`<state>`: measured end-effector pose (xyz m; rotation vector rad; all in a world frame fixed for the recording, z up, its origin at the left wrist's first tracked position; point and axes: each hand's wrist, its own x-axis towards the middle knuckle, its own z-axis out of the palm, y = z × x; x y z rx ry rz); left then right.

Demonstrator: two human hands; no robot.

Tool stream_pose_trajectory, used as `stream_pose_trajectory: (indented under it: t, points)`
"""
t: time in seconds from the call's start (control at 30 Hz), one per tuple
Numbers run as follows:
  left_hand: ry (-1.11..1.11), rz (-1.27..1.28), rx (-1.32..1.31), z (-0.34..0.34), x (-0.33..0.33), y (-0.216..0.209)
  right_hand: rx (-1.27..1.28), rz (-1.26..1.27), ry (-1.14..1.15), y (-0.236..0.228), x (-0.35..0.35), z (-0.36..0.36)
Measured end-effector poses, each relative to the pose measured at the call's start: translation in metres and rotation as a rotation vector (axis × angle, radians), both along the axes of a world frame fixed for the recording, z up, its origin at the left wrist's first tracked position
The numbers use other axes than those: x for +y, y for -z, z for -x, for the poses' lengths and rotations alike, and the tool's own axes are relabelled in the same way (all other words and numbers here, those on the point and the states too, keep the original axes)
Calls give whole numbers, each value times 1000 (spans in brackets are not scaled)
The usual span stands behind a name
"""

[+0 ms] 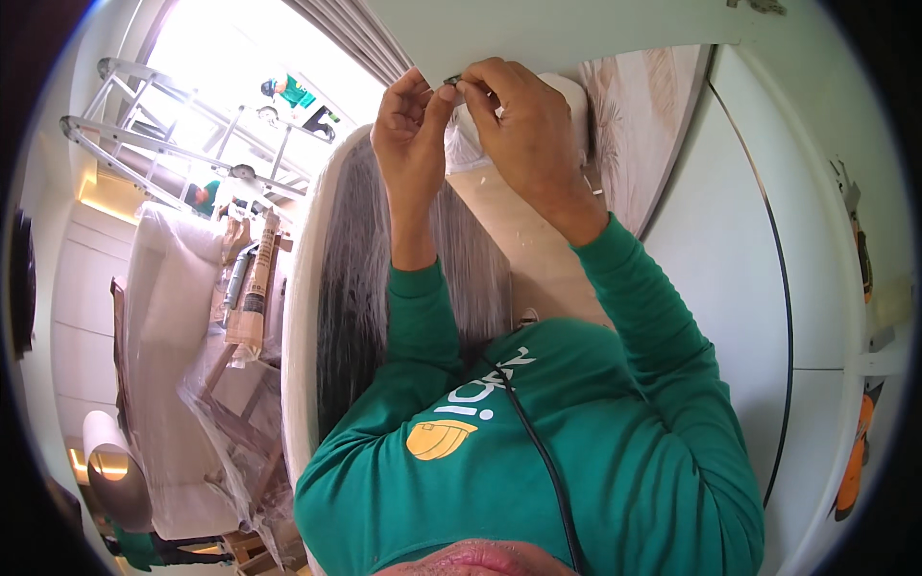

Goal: The person measures a cabinet door using a metal ruler and pencil, then positions a small hinge component and secures it with a screw.

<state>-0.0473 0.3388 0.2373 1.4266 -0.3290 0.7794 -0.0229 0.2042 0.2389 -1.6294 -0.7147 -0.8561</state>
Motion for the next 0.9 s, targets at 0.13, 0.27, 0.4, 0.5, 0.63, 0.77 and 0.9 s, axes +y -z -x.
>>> stream_pose_trajectory:
  t: [0.13, 0.27, 0.4, 0.5, 0.63, 0.77, 0.9]
  points:
    - [4, -21, -11, 4, 0, -1, -169, 85, 76, 1, -6, -4]
    - [1, -44, 43, 7, 4, -4, -287, 168, 12, 1, -18, -13]
    - [48, -56, 29, 10, 5, -6, -338, 209, -3, 3, -23, -21]
    - [90, -23, 36, 13, 5, -4, -368, 207, 1, 6, -23, -25]
    - [149, 40, 45, 13, 4, 1, -392, 182, 3, 7, -25, -24]
    - [189, 84, 47, 14, 1, 7, -403, 184, 3, 7, -29, -19]
    - [239, 142, -17, 18, -6, 11, -408, 158, -75, 5, -32, -14]
